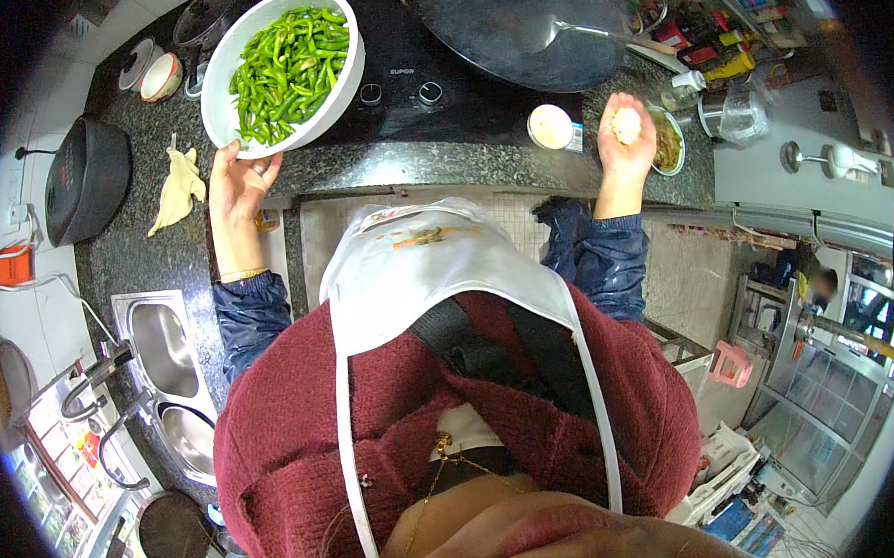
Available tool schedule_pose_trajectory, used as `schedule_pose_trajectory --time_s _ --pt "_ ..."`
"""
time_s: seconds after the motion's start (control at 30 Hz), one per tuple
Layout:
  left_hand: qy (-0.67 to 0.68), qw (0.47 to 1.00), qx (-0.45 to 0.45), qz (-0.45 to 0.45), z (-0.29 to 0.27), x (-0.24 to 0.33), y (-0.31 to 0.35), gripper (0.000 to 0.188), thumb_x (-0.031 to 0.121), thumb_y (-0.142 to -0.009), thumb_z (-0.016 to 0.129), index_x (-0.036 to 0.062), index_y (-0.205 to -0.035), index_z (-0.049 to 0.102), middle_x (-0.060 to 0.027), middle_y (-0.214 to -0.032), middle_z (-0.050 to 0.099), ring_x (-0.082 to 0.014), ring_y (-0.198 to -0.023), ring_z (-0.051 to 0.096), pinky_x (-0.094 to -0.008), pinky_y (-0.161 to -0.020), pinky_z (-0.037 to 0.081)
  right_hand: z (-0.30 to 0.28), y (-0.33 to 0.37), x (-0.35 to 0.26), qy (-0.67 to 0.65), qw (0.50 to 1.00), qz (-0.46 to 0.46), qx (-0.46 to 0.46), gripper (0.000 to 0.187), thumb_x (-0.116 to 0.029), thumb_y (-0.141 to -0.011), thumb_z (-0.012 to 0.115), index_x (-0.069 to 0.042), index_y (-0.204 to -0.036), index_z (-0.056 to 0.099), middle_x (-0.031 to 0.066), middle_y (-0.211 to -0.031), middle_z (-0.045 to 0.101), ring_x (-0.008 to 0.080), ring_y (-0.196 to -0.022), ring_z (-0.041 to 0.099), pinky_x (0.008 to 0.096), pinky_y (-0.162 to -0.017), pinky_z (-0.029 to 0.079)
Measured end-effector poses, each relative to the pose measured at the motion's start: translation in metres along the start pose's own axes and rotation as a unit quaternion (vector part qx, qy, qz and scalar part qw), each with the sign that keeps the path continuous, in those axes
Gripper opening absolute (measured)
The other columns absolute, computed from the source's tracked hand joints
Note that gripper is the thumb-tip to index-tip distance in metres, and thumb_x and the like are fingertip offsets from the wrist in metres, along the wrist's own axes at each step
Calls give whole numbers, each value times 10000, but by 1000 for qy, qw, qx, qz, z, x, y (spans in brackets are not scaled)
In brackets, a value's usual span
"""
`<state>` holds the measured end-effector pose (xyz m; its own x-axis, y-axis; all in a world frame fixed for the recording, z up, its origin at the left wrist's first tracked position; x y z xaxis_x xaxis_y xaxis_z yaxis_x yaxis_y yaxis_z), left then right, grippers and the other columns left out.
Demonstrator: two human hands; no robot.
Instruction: The person washes a cloth and a colander at the sink, then moves to the stove to stir-fry green vegetables in a wok. They add seasonings from small bowls and continue stirring the vegetables until the end of the clip.
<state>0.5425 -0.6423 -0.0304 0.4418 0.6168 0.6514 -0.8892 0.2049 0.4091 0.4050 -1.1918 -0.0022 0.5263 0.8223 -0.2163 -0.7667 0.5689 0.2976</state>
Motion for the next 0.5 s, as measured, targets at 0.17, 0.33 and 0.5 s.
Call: schedule_pose_trajectory --time_s 0.17,0.33,0.5 --pt "31 999 15 -19 -1 -11 -2 539 201 -747 640 48 -1210 412 -165 -1152 500 -300 -1021 535 -451 -867 476 -4 -6 -7 -12 1000 19 -16 270 -215 -944 342 6 -958 497 168 -987 573 302 -976 544 461 -944 421" --pt "24 998 50 -1 -8 -15 6 551 224 -747 648 60 -1214 408 -177 -1155 487 -296 -1024 531 -440 -867 472 -6 -16 -2 26 1000 13 8 290 -233 -954 328 3 -941 496 170 -960 572 304 -946 551 470 -927 432" --pt "14 998 58 6 -13 -13 20 553 249 -753 655 56 -1212 415 -161 -1158 495 -288 -1036 525 -415 -884 463 34 -54 56 217 973 75 -14 201 -149 -912 448 43 -928 507 206 -915 573 329 -885 573 476 -870 477"
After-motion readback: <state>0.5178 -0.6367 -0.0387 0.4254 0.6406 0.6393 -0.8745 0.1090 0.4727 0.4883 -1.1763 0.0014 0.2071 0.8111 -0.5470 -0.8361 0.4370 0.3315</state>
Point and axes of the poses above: each hand's wrist, its own y-axis away from the middle knuckle, its own z-axis out of the palm, x = y × z, the point moved 10 cm from there along -y, towards the middle knuckle
